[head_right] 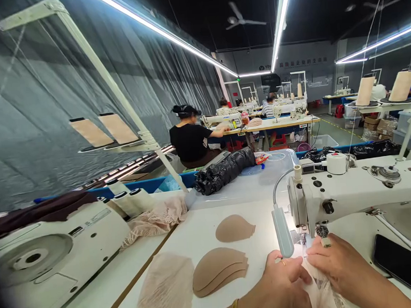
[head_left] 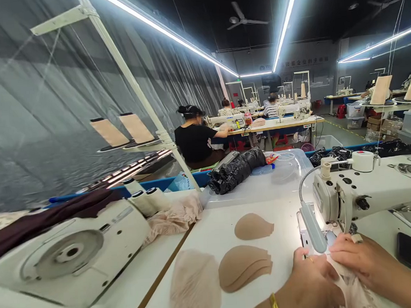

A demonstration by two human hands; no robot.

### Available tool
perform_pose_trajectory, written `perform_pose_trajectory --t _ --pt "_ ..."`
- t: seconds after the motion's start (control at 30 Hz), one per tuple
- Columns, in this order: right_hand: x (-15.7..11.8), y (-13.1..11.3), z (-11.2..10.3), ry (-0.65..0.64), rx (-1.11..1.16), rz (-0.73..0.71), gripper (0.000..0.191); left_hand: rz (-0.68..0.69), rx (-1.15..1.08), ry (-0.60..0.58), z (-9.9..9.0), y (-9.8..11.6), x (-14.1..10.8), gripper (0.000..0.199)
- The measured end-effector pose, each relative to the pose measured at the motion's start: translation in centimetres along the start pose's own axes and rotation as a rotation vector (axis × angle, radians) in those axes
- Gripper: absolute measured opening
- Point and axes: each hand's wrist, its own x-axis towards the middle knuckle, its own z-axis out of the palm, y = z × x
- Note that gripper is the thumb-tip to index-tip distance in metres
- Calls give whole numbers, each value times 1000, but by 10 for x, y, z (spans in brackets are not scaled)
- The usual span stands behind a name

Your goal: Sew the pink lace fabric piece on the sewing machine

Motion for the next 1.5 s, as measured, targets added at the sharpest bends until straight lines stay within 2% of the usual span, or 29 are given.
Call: perform_pose_trajectory --t 0.1,0.23,0.33,0.47,0.53,0.67,0.77,0.97,1.13,1.37,1.43,1.5 --pt "2 2 -1 -50 -13 27 37 -79 18 18 15 0 7 32" --pt "0 4 2 -79 -17 127 40 -173 18 2 16 5 12 38" --pt "-3 5 4 -71 -31 155 40 -143 25 57 14 8 12 38" --pt "-4 7 4 -79 -70 158 45 -17 113 145 20 11 14 16" --pt "-3 8 3 -82 -73 151 46 -23 138 173 26 12 17 8" --pt "-1 9 0 -77 -60 148 41 -132 140 195 36 12 21 15" --pt "-2 7 1 -63 -60 161 39 -106 141 153 35 9 25 23" --pt "-5 8 5 -15 -37 170 39 8 172 26 24 0 23 32" --pt "-6 10 6 2 -23 170 37 81 212 60 11 -2 5 28" --pt "-7 8 4 -16 -49 188 41 214 39 28 -43 11 -16 7" --pt "-5 8 3 -27 -19 169 40 242 43 45 -54 12 -17 2" --pt "-4 7 2 -29 -3 164 39 254 86 40 -62 10 -15 5"
